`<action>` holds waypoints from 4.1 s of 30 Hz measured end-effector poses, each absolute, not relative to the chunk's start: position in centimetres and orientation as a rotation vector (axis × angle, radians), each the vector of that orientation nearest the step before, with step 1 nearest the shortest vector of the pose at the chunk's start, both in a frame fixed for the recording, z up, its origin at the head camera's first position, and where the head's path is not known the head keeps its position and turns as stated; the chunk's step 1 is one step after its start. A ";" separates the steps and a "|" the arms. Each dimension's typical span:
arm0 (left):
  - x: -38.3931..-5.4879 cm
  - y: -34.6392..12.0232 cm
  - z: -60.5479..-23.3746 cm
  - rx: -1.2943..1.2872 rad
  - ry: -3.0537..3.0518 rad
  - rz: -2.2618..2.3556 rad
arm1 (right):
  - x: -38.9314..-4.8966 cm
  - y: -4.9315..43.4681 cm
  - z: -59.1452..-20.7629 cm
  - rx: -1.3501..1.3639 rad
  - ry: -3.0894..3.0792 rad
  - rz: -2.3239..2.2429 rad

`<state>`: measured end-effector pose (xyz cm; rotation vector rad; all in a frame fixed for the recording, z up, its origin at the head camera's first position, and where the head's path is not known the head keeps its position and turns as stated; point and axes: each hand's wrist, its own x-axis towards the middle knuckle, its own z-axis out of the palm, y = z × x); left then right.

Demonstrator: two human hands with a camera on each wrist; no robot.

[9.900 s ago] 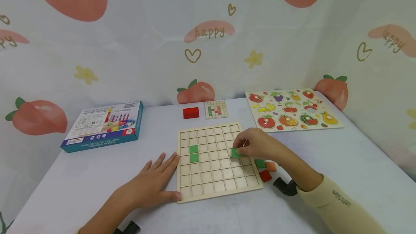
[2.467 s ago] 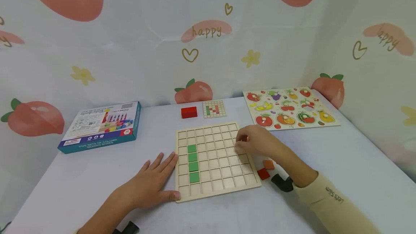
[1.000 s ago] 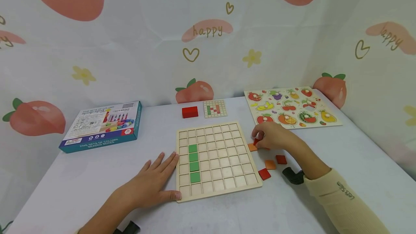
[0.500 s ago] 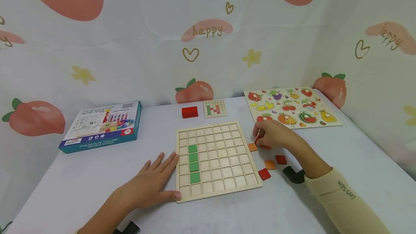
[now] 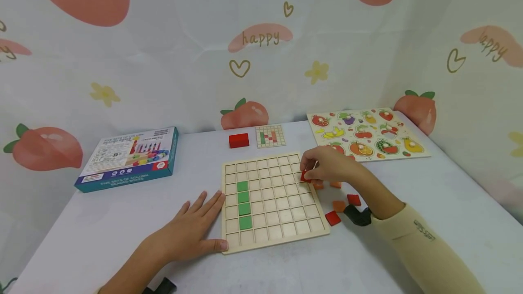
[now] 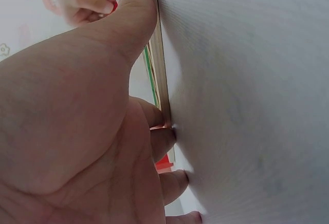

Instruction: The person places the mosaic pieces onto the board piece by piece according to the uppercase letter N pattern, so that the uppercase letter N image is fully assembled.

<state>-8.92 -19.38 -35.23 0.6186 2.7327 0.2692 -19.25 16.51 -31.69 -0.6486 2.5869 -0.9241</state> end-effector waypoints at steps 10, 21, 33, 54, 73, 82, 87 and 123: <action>-8.9 -19.4 -35.2 0.610 2.733 0.277 | -19.8 12.9 -31.6 -0.709 2.501 -0.923; -8.9 -19.4 -35.3 0.606 2.733 0.289 | -20.2 8.4 -31.7 -0.935 2.492 -0.803; -8.9 -19.5 -35.2 0.598 2.722 0.297 | -20.0 5.2 -32.4 -0.952 2.471 -0.742; -8.9 -19.4 -35.2 0.609 2.720 0.307 | -19.2 4.4 -32.8 -0.950 2.544 -0.622; -9.0 -19.3 -35.3 0.594 2.723 0.272 | -17.4 16.4 -31.0 -0.718 2.648 -0.746; -8.9 -19.3 -35.2 0.607 2.722 0.278 | -13.5 21.5 -31.7 -0.676 2.615 -0.645; -8.9 -19.3 -35.2 0.610 2.724 0.279 | -12.6 21.8 -32.7 -0.754 2.541 -0.702; -8.8 -19.3 -35.3 0.588 2.720 0.286 | -12.3 21.0 -33.1 -0.925 2.415 -0.788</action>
